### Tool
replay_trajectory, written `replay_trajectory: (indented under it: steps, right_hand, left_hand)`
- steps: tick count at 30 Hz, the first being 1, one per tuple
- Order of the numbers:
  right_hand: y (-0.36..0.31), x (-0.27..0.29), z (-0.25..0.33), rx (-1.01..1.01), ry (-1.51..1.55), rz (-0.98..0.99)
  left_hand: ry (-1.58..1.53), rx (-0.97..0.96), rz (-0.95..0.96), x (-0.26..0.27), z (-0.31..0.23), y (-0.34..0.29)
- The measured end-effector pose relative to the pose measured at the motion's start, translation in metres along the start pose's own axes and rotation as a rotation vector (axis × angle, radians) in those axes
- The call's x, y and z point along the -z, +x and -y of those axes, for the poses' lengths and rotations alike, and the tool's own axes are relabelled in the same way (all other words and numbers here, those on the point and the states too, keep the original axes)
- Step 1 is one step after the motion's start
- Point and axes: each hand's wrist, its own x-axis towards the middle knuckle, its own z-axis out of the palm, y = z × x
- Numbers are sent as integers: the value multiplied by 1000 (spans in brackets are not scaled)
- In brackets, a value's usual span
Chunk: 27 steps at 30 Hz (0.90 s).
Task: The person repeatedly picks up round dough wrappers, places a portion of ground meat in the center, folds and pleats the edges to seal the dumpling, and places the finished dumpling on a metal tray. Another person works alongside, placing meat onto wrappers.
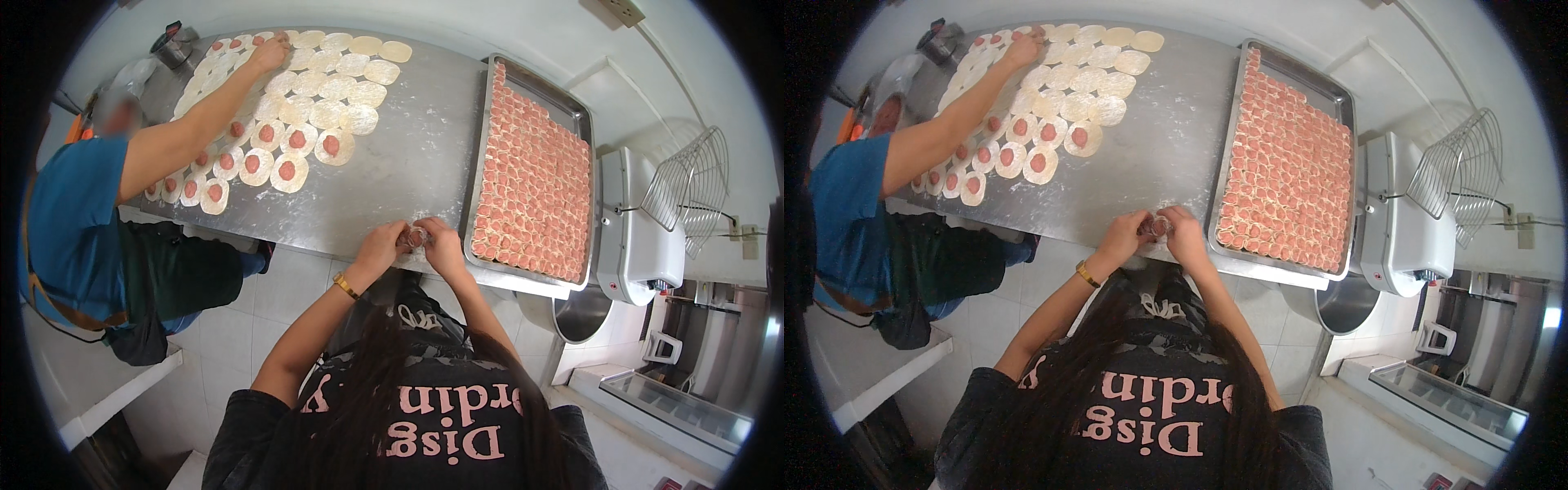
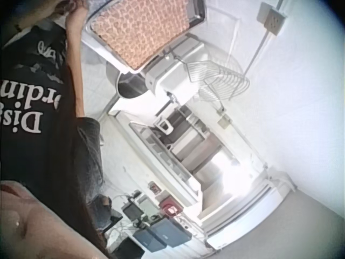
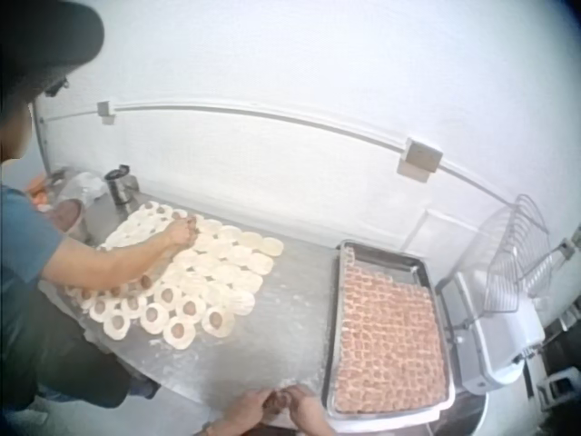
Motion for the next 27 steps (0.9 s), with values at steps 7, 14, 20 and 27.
replay_trajectory:
  steps: [7, 14, 20, 27]
  right_hand:
    - [1, -1, 2, -131, -11, 22]
    - [9, 0, 2, -109, -3, 1]
    - [7, 4, 2, -140, -48, 2]
    - [12, 2, -1, -169, -52, 7]
  left_hand:
    - [30, -70, -72, 2, -7, 1]
    - [-5, -116, -116, 1, -4, 7]
    - [-42, -150, -109, 0, 2, 12]
    - [-48, -114, -67, 0, 4, 15]
